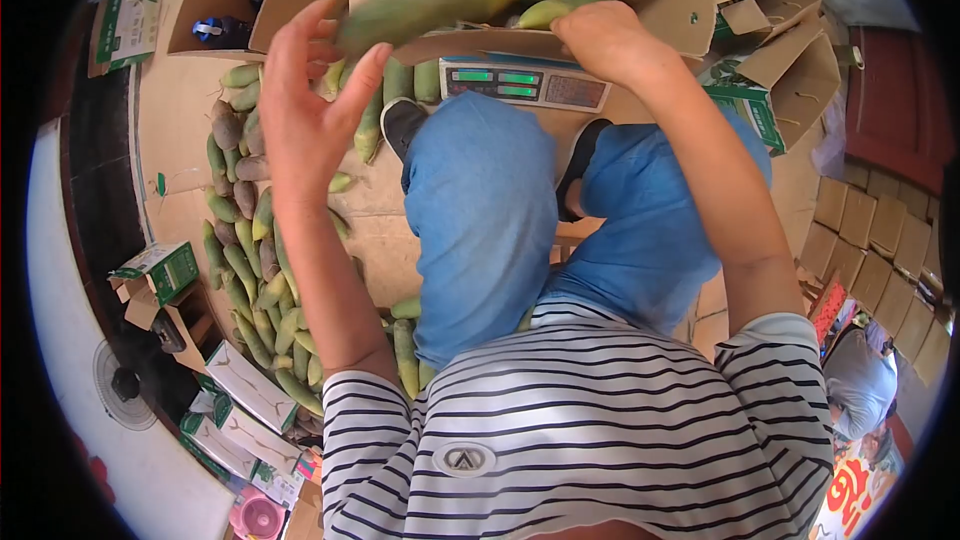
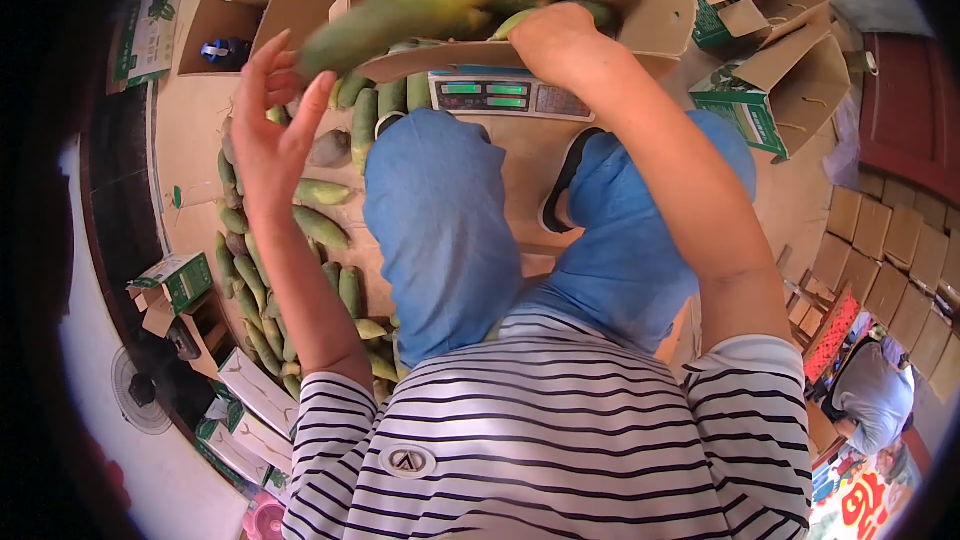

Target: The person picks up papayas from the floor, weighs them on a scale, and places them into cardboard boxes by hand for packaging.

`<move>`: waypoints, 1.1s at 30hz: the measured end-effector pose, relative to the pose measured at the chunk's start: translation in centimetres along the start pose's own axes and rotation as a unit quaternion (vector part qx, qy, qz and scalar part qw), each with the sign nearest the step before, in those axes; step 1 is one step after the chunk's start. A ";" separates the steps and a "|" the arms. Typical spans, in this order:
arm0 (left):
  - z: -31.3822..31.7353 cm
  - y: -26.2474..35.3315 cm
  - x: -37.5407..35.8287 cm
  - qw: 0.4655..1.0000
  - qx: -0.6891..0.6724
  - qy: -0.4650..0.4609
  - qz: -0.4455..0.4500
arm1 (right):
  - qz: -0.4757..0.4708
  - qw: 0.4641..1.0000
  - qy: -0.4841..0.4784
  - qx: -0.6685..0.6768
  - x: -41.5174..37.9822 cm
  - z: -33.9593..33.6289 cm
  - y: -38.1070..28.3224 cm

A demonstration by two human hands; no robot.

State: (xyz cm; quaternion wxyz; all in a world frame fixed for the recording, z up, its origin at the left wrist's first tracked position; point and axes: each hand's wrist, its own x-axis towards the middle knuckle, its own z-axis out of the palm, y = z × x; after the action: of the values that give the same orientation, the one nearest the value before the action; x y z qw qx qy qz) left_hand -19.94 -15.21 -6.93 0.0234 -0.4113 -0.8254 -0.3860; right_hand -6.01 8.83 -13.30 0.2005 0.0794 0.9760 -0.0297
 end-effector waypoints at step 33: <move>9.1 -19.0 -42.1 0.657 -0.317 -0.285 -0.622 | 0.013 1.000 0.013 0.000 0.5 0.1 0.2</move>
State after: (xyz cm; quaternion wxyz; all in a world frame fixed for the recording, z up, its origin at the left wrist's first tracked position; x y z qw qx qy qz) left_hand -2.80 -43.97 -40.06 -0.5902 0.1255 -0.6826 -0.4123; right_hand -6.37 9.10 -13.58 0.1881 0.0924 0.9774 -0.0264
